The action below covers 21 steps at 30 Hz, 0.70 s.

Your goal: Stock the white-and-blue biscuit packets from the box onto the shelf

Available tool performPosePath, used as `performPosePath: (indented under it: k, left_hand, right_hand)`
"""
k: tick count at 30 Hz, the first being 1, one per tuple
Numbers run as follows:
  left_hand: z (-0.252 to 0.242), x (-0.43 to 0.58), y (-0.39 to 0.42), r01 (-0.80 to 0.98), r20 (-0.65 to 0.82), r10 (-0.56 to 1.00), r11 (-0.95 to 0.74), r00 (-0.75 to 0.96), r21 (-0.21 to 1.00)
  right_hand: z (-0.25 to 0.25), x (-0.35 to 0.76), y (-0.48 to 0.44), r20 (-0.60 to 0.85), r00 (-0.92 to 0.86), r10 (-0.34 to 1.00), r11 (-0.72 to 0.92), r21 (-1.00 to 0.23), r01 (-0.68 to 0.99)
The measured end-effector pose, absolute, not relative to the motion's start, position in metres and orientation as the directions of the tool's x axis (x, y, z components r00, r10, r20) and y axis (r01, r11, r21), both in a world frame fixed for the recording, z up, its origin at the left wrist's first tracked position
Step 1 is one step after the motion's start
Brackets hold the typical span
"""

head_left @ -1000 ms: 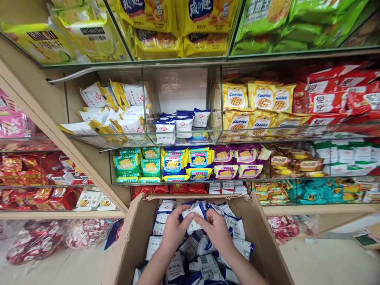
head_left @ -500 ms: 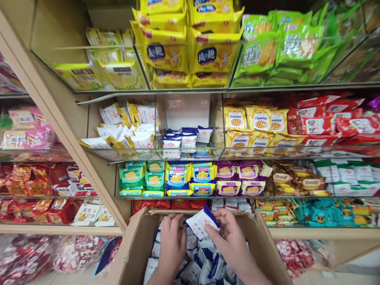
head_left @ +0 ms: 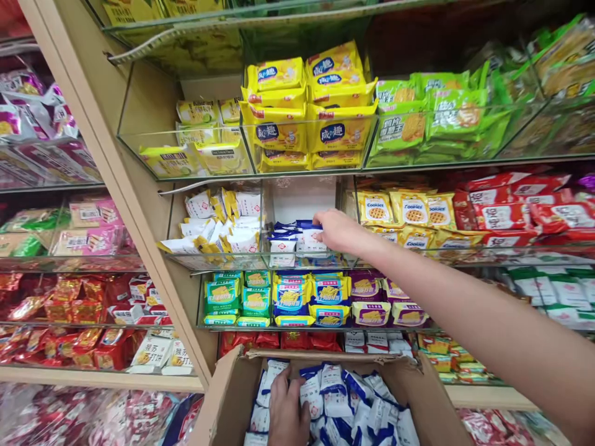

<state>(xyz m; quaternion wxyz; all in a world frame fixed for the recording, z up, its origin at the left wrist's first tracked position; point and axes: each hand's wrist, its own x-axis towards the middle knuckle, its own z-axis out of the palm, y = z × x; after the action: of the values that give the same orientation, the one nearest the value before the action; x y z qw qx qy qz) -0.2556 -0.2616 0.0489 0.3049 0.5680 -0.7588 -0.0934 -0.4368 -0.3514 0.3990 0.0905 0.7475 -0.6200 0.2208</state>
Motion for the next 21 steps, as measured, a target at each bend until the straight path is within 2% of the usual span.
performPosePath:
  k: [6,11,21]
  left_hand:
    - [0.045,-0.259,-0.262,-0.827,0.365,-0.92,0.313,-0.141,0.468]
    - [0.044,-0.258,-0.262,-0.832,0.337,-0.929,0.304,-0.151,0.465]
    - [0.044,-0.259,-0.258,-0.816,0.311,-0.937,0.303,-0.16,0.493]
  right_hand:
    - [0.389,-0.421,-0.363,0.37,0.053,-0.928,-0.139,-0.21,-0.968]
    - [0.385,-0.424,-0.369,0.336,0.048,-0.941,-0.15,-0.285,-0.947]
    - [0.373,-0.432,-0.373,0.369,0.076,-0.926,-0.203,-0.32,-0.925]
